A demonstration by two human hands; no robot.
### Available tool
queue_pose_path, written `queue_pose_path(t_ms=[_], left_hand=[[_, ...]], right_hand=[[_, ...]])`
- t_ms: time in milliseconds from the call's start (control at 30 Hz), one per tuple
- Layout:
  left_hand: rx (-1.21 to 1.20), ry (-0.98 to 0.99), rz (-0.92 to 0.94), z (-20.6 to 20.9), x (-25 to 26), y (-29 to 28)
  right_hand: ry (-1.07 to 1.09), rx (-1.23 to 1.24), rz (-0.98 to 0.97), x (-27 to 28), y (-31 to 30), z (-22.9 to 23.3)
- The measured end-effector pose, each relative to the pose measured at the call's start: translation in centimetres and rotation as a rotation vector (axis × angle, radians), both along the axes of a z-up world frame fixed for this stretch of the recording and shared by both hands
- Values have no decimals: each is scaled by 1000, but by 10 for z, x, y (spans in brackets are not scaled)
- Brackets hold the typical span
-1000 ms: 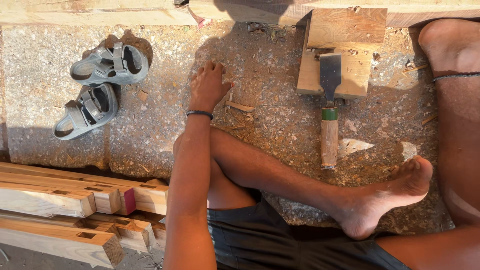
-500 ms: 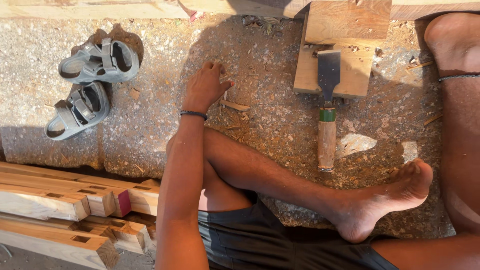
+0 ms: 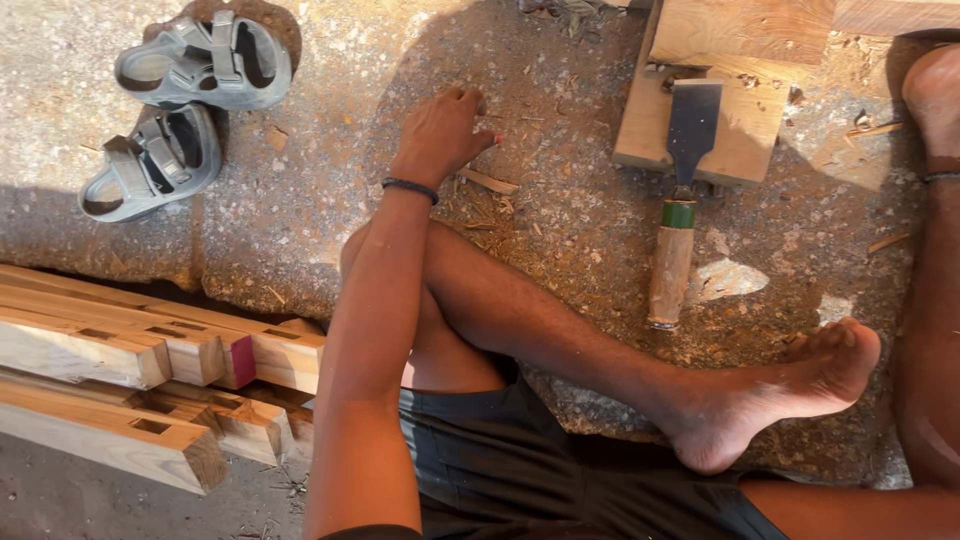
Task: The person uses a handheld chisel to carve and shape a piece of wood while sitting on the ground.
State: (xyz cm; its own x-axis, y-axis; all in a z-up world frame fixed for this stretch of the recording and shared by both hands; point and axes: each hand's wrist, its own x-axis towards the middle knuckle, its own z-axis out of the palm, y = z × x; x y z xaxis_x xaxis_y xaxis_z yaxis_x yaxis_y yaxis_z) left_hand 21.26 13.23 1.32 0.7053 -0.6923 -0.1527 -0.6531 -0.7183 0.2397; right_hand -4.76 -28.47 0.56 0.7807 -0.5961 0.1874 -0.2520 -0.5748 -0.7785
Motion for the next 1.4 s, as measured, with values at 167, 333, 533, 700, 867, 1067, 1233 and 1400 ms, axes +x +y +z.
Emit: queue_pose_path(t_ms=[167,333,533,700,867,1067,1233,1400], left_hand=[[-59,24,-27,-2,-4,-7],[-80,-5,-34,3,-7,-5],[-173,-40,-50,0,-6,-1],[-132,-40,-46,-1,-4,1],[-129,-3,-9,2,-8,-1],[-98,48,-21,18,-7,-2],[-96,56,-31,10,-11,6],[-106,65,-46,4,-12,1]], right_hand=[[7,-1,-15,-11,2,-3],[5,-29,-38,-19,4,6],[5,-33,-29,-7,9,5],[26,-20,-43,-21,1,-1],[7,-35,-55,-16,-7,7],[-6,-17,-85,-8,-6,5],[38,-8,-74,-22,5,-3],[17,-8,-79,-25,11,6]])
